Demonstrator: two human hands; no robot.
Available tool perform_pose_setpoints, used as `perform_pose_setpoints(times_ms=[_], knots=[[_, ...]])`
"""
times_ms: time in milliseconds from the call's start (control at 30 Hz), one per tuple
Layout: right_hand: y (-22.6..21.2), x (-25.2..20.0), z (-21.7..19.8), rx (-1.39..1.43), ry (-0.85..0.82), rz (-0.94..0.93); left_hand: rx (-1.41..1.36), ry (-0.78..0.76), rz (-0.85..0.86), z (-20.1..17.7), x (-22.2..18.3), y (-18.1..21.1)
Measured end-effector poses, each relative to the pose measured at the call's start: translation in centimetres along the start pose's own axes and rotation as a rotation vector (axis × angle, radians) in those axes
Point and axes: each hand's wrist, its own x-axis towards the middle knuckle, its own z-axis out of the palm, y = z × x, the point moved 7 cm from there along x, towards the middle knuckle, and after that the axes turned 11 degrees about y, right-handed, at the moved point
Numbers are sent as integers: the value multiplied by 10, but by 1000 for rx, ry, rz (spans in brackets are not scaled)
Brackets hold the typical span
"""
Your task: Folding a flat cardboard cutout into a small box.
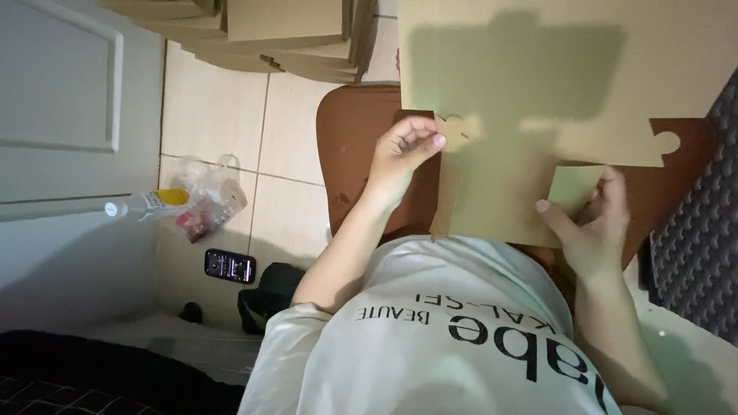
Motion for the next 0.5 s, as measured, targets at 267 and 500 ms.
perform_pose_setpoints(times_ms=[267, 500], knots=[[6, -7, 5, -288, -64, -50, 258, 156, 180, -10, -5, 2], [93, 16, -66, 291, 250, 272, 45, 63, 175, -14, -17, -17]])
